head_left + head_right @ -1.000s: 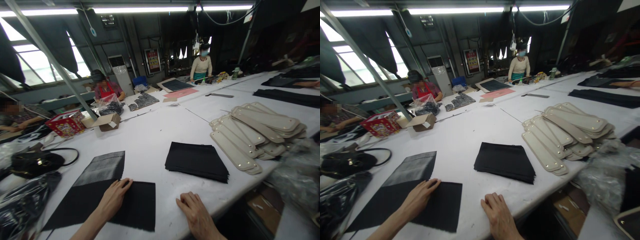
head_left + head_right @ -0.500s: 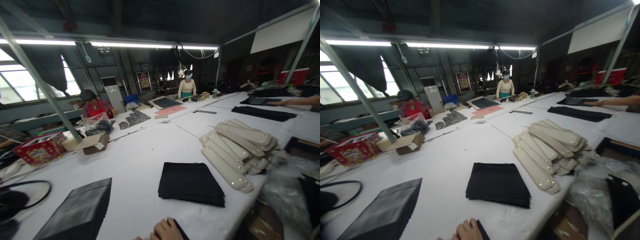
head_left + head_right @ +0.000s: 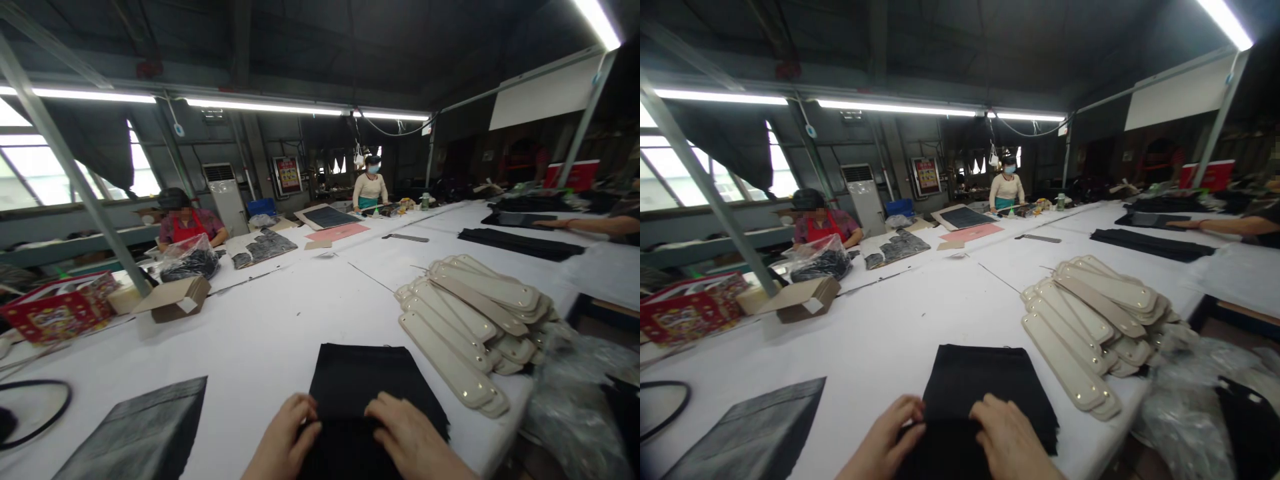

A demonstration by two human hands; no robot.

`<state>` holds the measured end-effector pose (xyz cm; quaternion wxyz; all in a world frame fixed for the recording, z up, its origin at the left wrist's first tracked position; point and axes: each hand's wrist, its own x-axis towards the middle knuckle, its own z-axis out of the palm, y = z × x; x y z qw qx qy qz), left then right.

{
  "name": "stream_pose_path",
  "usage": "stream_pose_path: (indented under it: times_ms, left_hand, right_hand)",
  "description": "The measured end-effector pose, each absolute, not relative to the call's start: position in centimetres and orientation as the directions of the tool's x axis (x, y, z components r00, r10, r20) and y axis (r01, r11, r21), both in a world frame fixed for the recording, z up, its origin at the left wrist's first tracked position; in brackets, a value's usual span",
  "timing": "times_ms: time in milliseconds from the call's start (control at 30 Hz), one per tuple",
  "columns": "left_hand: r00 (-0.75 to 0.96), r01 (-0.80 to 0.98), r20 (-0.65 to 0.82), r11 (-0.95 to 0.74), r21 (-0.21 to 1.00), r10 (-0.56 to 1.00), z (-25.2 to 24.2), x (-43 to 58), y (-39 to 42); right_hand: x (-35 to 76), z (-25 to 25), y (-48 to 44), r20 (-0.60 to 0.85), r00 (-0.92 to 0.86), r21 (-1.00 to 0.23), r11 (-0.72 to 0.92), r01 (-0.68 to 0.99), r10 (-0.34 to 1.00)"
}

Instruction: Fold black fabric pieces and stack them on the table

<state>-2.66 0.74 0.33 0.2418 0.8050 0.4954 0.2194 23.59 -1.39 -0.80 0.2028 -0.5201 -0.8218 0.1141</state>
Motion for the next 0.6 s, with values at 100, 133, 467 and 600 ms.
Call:
stream_pose_path:
  times_ms: [100, 133, 467, 600]
  left_hand:
    - [0.369, 0.707, 0.205, -0.417, 0.571, 0.906, 1.1, 1.5, 7.0]
    - [0.359, 0.735, 0.213, -0.416, 0.536, 0.909, 0.9, 2.6, 8.8]
    - [0.351, 0.77, 0.253, -0.432, 0.47, 0.902, -4.4, 4.2, 12.2]
    - [0.309, 0.784, 0.298, -0.419, 0.458, 0.903, -4.0, 4.2, 11.7]
  right_hand:
    - [25.6, 1.3, 3.8, 0.295, -0.27, -0.221, 0.34, 0.914, 0.917]
    - [25.9, 1.2, 5.5, 0.315, -0.25, -0.161, 0.311, 0.937, 0.916]
    - [27.8, -8.6, 11.5, 0.459, -0.406, 0.036, 0.44, 0.897, 0.79]
    - [29.5, -10.7, 12.6, 0.608, -0.458, 0.011, 0.569, 0.822, 0.649]
